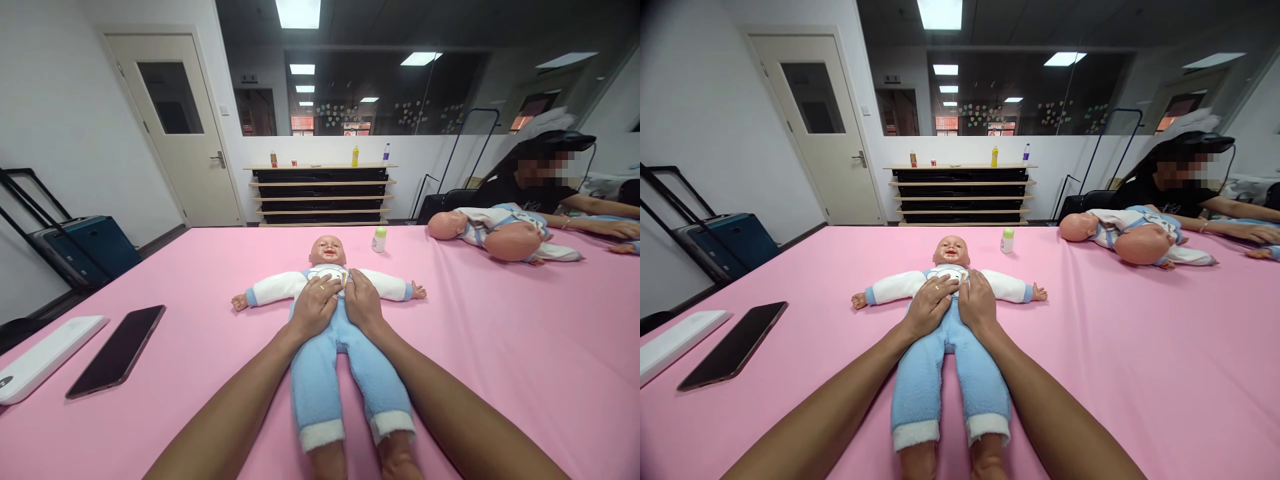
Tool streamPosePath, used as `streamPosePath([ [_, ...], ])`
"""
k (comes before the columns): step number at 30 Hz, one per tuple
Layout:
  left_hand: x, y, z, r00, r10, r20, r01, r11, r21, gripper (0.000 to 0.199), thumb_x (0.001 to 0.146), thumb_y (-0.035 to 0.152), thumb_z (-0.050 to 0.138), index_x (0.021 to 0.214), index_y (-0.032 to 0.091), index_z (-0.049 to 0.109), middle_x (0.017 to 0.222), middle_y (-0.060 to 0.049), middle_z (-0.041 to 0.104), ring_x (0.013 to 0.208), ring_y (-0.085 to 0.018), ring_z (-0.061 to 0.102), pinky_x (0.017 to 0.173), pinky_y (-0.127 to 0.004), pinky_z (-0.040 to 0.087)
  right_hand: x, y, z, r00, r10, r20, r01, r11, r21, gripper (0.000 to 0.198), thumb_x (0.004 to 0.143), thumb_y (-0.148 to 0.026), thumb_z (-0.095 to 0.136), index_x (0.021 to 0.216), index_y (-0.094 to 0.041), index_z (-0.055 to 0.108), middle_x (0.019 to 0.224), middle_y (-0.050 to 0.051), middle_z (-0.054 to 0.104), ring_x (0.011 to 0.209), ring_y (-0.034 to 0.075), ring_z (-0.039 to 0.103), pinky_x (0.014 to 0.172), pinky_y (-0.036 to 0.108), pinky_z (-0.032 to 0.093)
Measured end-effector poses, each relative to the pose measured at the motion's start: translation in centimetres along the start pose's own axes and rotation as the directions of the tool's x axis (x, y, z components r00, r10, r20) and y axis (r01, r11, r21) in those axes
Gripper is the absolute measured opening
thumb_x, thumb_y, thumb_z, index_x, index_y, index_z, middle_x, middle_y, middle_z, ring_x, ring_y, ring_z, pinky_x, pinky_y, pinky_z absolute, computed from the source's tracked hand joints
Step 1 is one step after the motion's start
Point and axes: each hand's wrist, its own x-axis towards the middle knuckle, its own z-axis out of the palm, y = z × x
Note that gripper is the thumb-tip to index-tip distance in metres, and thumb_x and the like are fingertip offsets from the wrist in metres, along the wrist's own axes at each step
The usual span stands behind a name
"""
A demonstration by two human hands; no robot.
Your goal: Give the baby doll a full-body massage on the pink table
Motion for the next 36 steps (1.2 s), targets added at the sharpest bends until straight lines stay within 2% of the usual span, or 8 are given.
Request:
streamPosePath([
  [3,0.3,-0.4,0.1,0.996,-0.085,0.035,0.085,0.996,-0.013,0.038,0.096,0.027,0.037,0.128,0.03,0.057,0.138,0.001,0.054,0.137,-0.021,0.039,0.115,-0.05,0.027,-0.2,-0.6,-0.6,0.992,-0.11,-0.065,0.114,0.992,0.06,0.038,0.093,-0.022,0.037,0.123,-0.012,0.058,0.124,0.014,0.061,0.119,0.024,0.054,0.107,0.045,0.041],
  [6,0.4,-1.3,0.7,0.981,-0.193,0.012,0.194,0.98,-0.034,0.041,0.098,0.031,0.031,0.131,0.028,0.055,0.142,0.001,0.05,0.139,-0.02,0.035,0.117,-0.048,0.025,-0.4,-1.1,-1.2,0.955,-0.288,-0.072,0.296,0.945,0.142,0.034,0.09,-0.02,0.044,0.118,-0.015,0.061,0.12,0.011,0.064,0.117,0.022,0.056,0.105,0.043,0.043],
  [9,0.3,-2.3,1.3,0.964,-0.263,-0.042,0.262,0.965,-0.033,0.041,0.097,0.029,0.034,0.131,0.024,0.055,0.143,-0.002,0.049,0.139,-0.02,0.035,0.117,-0.047,0.025,-0.4,-1.5,-1.7,0.895,-0.445,-0.015,0.437,0.872,0.218,0.032,0.087,-0.019,0.049,0.116,-0.018,0.063,0.119,0.009,0.065,0.116,0.021,0.057,0.105,0.043,0.043],
  [12,0.1,-2.9,1.9,0.944,-0.301,-0.133,0.299,0.953,-0.037,0.043,0.097,0.026,0.03,0.13,0.016,0.056,0.141,-0.007,0.051,0.138,-0.02,0.036,0.118,-0.045,0.025,-0.2,-1.8,-1.7,0.863,-0.494,0.109,0.458,0.854,0.246,0.035,0.086,-0.018,0.049,0.118,-0.02,0.062,0.119,0.008,0.066,0.116,0.021,0.058,0.106,0.044,0.043],
  [18,-0.1,-1.9,1.7,0.901,-0.336,-0.276,0.333,0.941,-0.058,0.043,0.098,0.032,0.031,0.128,0.012,0.054,0.135,-0.013,0.055,0.131,-0.023,0.045,0.115,-0.046,0.032,0.5,-1.5,-1.0,0.868,-0.41,0.281,0.379,0.911,0.162,0.041,0.088,-0.016,0.045,0.124,-0.023,0.061,0.13,0.006,0.06,0.126,0.021,0.051,0.112,0.048,0.034],
  [27,-0.5,-0.4,0.9,0.95,-0.095,-0.297,0.123,0.989,0.078,0.036,0.095,0.025,0.039,0.126,0.014,0.054,0.131,-0.013,0.056,0.127,-0.023,0.047,0.111,-0.046,0.036,0.6,-0.4,-0.1,0.938,-0.188,0.291,0.194,0.981,0.009,0.044,0.09,-0.021,0.042,0.132,-0.015,0.055,0.139,0.009,0.051,0.134,0.022,0.042,0.115,0.045,0.03],
  [31,-0.6,0.1,0.4,0.973,0.009,-0.229,0.011,0.996,0.088,0.036,0.094,0.024,0.041,0.126,0.016,0.054,0.133,-0.011,0.056,0.13,-0.023,0.045,0.112,-0.046,0.035,0.5,-0.1,0.1,0.971,-0.069,0.228,0.078,0.997,-0.03,0.043,0.091,-0.024,0.04,0.129,-0.012,0.056,0.136,0.012,0.054,0.13,0.023,0.046,0.114,0.043,0.033],
  [36,-0.3,0.6,-0.1,0.998,0.063,0.001,-0.063,0.995,0.076,0.038,0.095,0.024,0.04,0.129,0.023,0.055,0.135,-0.004,0.056,0.133,-0.022,0.043,0.114,-0.047,0.031,0.0,-0.1,-0.2,0.999,0.016,0.028,-0.016,1.0,-0.027,0.039,0.091,-0.021,0.036,0.121,-0.013,0.06,0.123,0.013,0.062,0.116,0.024,0.057,0.105,0.043,0.042],
])
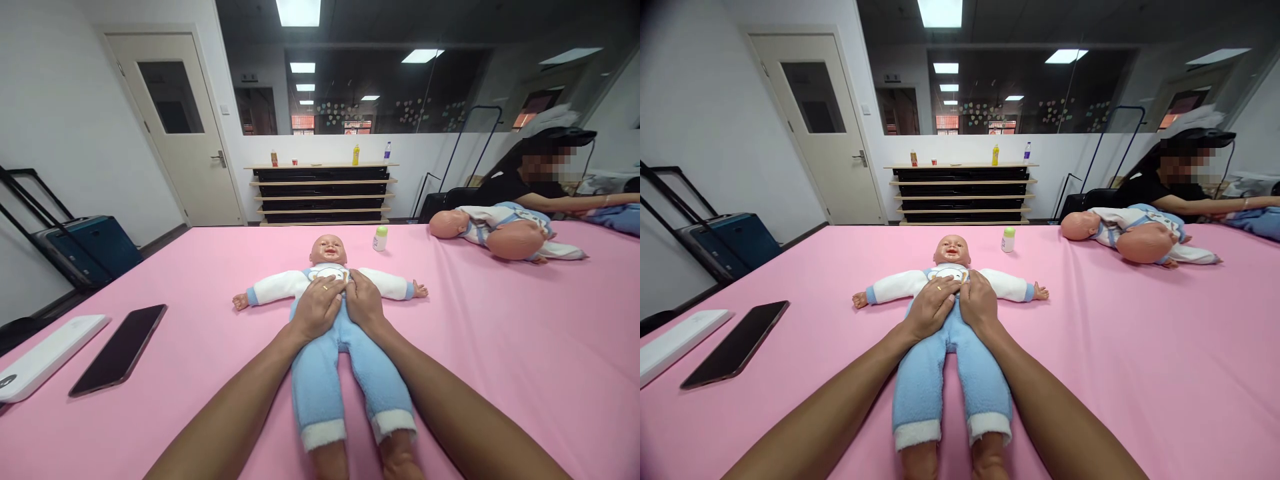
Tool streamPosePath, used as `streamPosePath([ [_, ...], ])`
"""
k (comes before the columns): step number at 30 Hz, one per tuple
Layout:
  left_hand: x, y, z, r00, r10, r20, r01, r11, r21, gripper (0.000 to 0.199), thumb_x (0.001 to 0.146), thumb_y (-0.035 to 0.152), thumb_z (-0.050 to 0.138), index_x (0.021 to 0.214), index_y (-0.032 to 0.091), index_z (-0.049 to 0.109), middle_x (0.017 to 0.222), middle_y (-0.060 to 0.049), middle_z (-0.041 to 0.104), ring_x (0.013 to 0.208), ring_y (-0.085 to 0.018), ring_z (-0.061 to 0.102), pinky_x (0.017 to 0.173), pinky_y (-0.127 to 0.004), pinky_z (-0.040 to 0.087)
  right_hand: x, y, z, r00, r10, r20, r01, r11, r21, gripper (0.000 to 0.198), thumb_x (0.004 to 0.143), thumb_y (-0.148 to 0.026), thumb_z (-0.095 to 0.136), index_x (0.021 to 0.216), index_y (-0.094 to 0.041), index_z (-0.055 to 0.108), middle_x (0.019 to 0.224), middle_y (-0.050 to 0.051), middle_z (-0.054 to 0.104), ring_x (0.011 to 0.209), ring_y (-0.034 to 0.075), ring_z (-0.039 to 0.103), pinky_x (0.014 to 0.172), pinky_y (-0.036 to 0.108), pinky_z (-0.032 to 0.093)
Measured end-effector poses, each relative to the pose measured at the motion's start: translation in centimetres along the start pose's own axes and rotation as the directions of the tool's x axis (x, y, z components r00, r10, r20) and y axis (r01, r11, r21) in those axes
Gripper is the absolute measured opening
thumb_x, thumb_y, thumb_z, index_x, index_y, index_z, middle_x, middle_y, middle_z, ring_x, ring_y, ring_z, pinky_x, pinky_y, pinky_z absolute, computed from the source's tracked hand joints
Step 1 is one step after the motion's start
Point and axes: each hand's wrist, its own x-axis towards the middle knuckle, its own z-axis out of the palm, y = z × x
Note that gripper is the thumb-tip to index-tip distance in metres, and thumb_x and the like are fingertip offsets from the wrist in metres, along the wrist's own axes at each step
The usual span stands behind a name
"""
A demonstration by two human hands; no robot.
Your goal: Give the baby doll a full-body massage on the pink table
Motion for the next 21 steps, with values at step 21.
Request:
streamPosePath([
  [21,-0.6,-3.2,2.8,0.899,-0.367,-0.239,0.353,0.93,-0.101,0.042,0.098,0.027,0.028,0.128,0.014,0.054,0.136,-0.012,0.054,0.134,-0.024,0.042,0.115,-0.051,0.031,0.0,-2.2,-1.6,0.848,-0.49,0.201,0.456,0.868,0.194,0.04,0.089,-0.021,0.045,0.126,-0.022,0.059,0.125,0.008,0.063,0.12,0.021,0.056,0.107,0.044,0.041],
])
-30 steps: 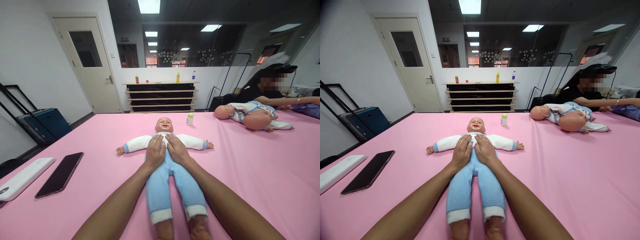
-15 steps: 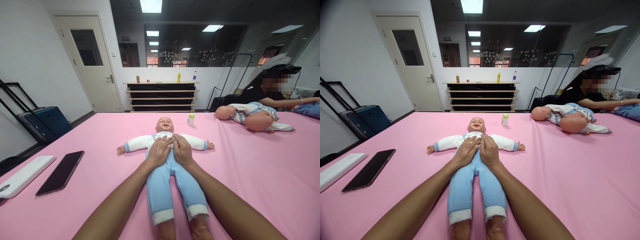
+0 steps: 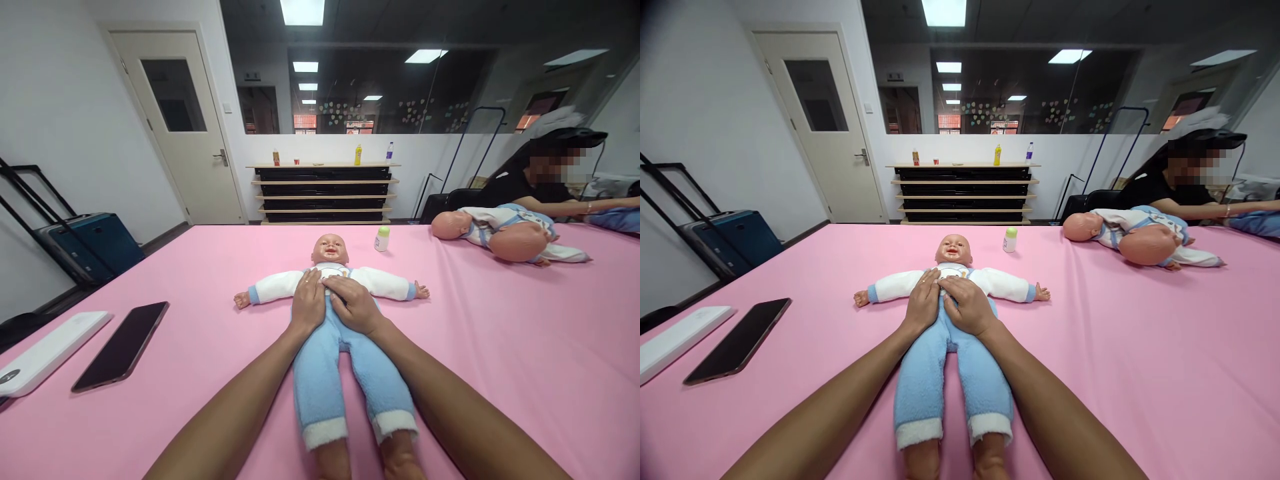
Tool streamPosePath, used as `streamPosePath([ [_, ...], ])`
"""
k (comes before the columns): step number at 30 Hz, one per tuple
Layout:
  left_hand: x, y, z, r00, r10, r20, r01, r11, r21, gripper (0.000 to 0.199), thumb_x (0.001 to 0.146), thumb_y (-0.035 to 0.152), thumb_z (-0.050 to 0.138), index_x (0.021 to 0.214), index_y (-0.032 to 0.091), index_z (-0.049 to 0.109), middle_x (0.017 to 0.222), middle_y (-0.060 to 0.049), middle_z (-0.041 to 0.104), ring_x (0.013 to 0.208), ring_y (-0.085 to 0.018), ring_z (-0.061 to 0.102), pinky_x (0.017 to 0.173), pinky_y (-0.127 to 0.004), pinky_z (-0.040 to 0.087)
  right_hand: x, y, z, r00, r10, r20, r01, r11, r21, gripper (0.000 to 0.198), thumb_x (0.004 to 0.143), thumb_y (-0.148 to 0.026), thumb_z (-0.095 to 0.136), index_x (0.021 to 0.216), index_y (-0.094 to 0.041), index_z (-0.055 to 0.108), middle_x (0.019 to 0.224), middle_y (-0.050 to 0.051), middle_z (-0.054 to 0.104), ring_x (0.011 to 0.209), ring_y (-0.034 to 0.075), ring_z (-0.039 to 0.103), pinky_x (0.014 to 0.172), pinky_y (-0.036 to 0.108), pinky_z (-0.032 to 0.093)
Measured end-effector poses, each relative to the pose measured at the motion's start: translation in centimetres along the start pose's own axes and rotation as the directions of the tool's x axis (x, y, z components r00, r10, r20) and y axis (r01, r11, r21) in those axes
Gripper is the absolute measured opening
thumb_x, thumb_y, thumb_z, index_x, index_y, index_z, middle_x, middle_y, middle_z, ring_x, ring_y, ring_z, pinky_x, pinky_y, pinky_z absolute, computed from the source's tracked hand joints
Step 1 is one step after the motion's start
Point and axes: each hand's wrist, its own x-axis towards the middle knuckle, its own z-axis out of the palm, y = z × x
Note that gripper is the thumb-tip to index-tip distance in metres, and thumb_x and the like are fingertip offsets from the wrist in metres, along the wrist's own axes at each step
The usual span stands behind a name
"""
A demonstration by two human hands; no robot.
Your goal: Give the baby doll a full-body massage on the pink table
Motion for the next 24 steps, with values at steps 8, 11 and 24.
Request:
streamPosePath([
  [8,-0.3,2.2,-1.3,0.996,0.035,-0.082,-0.034,0.999,0.013,0.038,0.096,0.027,0.037,0.128,0.015,0.053,0.134,-0.012,0.055,0.134,-0.025,0.04,0.113,-0.051,0.032,0.2,1.4,0.9,0.982,0.189,0.02,-0.186,0.977,-0.102,0.039,0.092,-0.025,0.044,0.128,-0.018,0.059,0.135,0.009,0.056,0.13,0.023,0.047,0.113,0.046,0.033],
  [11,-0.5,2.6,-1.6,0.987,0.143,-0.073,-0.141,0.99,0.025,0.037,0.095,0.025,0.038,0.127,0.015,0.053,0.134,-0.012,0.055,0.135,-0.024,0.04,0.113,-0.05,0.033,0.1,1.8,1.2,0.958,0.285,-0.027,-0.286,0.95,-0.122,0.041,0.092,-0.027,0.043,0.128,-0.014,0.058,0.136,0.011,0.054,0.131,0.023,0.046,0.113,0.045,0.033],
  [24,0.6,3.1,-2.1,0.925,0.228,0.304,-0.232,0.972,-0.02,0.038,0.094,0.023,0.039,0.127,0.029,0.058,0.136,0.001,0.056,0.136,-0.022,0.039,0.115,-0.052,0.026,-0.7,1.4,0.9,0.881,0.339,-0.329,-0.382,0.921,-0.076,0.037,0.091,-0.021,0.036,0.119,-0.014,0.059,0.12,0.014,0.063,0.115,0.025,0.056,0.104,0.044,0.042],
])
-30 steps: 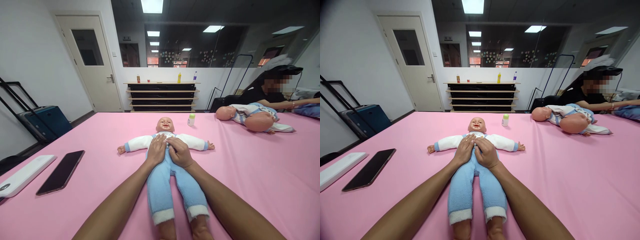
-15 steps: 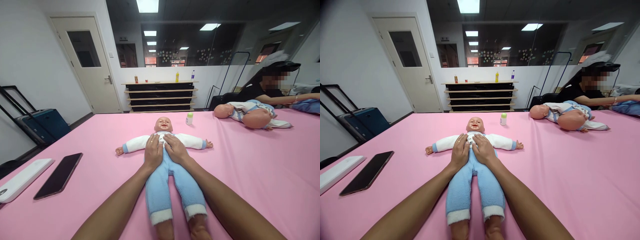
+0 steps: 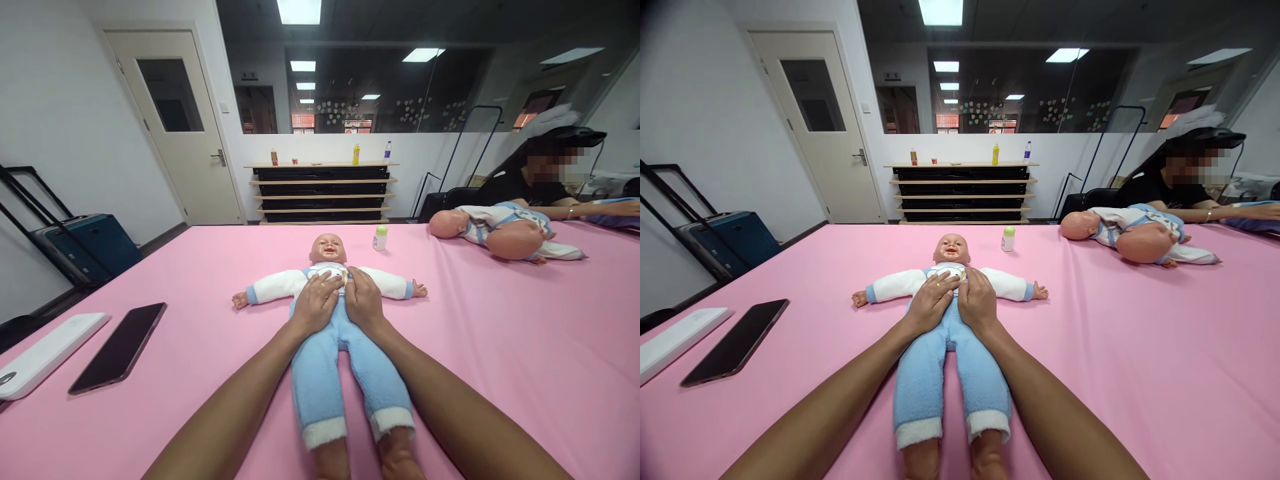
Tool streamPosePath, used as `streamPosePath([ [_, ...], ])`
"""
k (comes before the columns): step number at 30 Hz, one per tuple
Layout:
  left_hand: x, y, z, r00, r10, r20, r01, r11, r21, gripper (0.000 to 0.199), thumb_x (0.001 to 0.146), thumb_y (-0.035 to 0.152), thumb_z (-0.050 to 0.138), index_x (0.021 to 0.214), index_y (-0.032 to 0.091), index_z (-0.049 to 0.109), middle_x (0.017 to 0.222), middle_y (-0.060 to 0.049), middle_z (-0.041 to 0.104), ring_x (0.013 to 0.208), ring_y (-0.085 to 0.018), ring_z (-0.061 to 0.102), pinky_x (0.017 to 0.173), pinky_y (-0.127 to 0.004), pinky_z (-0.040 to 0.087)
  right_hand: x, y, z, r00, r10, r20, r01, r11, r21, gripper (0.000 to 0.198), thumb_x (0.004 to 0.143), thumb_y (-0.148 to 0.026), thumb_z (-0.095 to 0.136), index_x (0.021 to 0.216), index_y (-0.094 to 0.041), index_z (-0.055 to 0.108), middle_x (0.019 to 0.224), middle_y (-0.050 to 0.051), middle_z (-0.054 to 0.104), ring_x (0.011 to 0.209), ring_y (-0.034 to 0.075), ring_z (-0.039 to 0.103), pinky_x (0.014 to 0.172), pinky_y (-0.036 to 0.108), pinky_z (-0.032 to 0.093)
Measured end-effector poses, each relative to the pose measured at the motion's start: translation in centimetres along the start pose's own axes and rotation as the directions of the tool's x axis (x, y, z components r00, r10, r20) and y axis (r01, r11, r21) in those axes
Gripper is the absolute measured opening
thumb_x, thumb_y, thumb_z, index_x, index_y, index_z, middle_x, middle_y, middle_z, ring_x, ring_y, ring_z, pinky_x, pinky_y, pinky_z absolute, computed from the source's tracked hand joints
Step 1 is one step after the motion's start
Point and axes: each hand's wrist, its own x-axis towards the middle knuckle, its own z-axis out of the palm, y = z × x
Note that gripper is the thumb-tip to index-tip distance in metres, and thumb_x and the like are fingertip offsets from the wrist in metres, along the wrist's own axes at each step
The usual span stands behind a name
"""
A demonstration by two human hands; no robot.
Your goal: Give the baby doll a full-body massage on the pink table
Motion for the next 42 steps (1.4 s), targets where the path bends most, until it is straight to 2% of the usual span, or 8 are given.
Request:
streamPosePath([
  [5,0.3,-1.7,1.0,0.985,-0.158,-0.068,0.154,0.986,-0.061,0.04,0.094,0.023,0.038,0.129,0.027,0.057,0.141,-0.002,0.051,0.138,-0.022,0.037,0.116,-0.053,0.024,-0.1,-0.9,-0.8,0.975,-0.217,0.044,0.207,0.965,0.161,0.033,0.087,-0.019,0.043,0.114,-0.02,0.062,0.113,0.008,0.066,0.111,0.022,0.059,0.101,0.041,0.046],
  [10,0.0,-2.8,1.8,0.925,-0.299,-0.235,0.269,0.951,-0.154,0.038,0.091,0.018,0.039,0.123,0.018,0.061,0.135,-0.008,0.056,0.133,-0.022,0.043,0.116,-0.049,0.029,0.2,-1.1,-0.8,0.914,-0.345,0.213,0.299,0.928,0.221,0.03,0.087,-0.019,0.047,0.11,-0.02,0.066,0.114,0.007,0.068,0.112,0.02,0.06,0.104,0.041,0.044],
  [14,-0.3,-2.2,1.6,0.871,-0.329,-0.365,0.279,0.942,-0.185,0.037,0.089,0.015,0.04,0.121,0.016,0.06,0.131,-0.01,0.058,0.129,-0.022,0.048,0.113,-0.049,0.034,0.6,-0.6,0.0,0.918,-0.28,0.28,0.241,0.956,0.165,0.034,0.089,-0.019,0.045,0.115,-0.022,0.066,0.123,0.006,0.064,0.122,0.02,0.055,0.11,0.044,0.038],
  [19,-0.5,-1.1,1.1,0.869,-0.239,-0.433,0.207,0.971,-0.121,0.036,0.089,0.016,0.042,0.121,0.018,0.059,0.13,-0.009,0.058,0.128,-0.023,0.048,0.112,-0.048,0.037,0.7,0.4,0.7,0.957,-0.119,0.265,0.1,0.992,0.083,0.038,0.089,-0.022,0.046,0.123,-0.019,0.062,0.131,0.007,0.059,0.128,0.022,0.049,0.112,0.045,0.035],
  [24,-0.7,-0.5,0.7,0.92,-0.069,-0.386,0.059,0.998,-0.038,0.032,0.089,0.016,0.045,0.117,0.02,0.06,0.128,-0.008,0.06,0.125,-0.022,0.05,0.11,-0.047,0.039,0.6,1.0,1.0,0.976,0.05,0.21,-0.052,0.999,0.003,0.039,0.09,-0.023,0.043,0.123,-0.015,0.061,0.131,0.011,0.059,0.125,0.024,0.051,0.111,0.043,0.037],
  [30,-0.6,0.1,0.1,0.988,0.098,-0.122,-0.097,0.995,0.012,0.035,0.088,0.015,0.046,0.116,0.024,0.063,0.128,-0.002,0.062,0.13,-0.022,0.047,0.113,-0.048,0.033,0.4,0.6,0.6,0.985,0.12,0.127,-0.116,0.993,-0.039,0.034,0.091,-0.022,0.039,0.114,-0.016,0.063,0.117,0.012,0.066,0.112,0.024,0.058,0.102,0.041,0.042],
  [35,0.1,-0.2,0.0,1.0,-0.012,-0.018,0.012,1.0,-0.015,0.037,0.092,0.021,0.042,0.123,0.028,0.061,0.133,0.0,0.058,0.134,-0.023,0.043,0.114,-0.051,0.028,0.2,-0.1,0.2,0.995,0.096,0.04,-0.094,0.994,-0.052,0.031,0.09,-0.02,0.039,0.107,-0.015,0.064,0.108,0.012,0.068,0.103,0.025,0.06,0.097,0.04,0.044],
  [42,0.3,-1.9,1.2,0.975,-0.195,-0.104,0.186,0.978,-0.095,0.039,0.092,0.019,0.04,0.124,0.025,0.061,0.138,-0.001,0.054,0.136,-0.021,0.039,0.117,-0.049,0.026,0.0,-0.2,0.1,0.988,-0.154,-0.027,0.156,0.983,0.099,0.033,0.085,-0.015,0.045,0.114,-0.016,0.062,0.113,0.011,0.066,0.109,0.024,0.058,0.101,0.042,0.045],
])
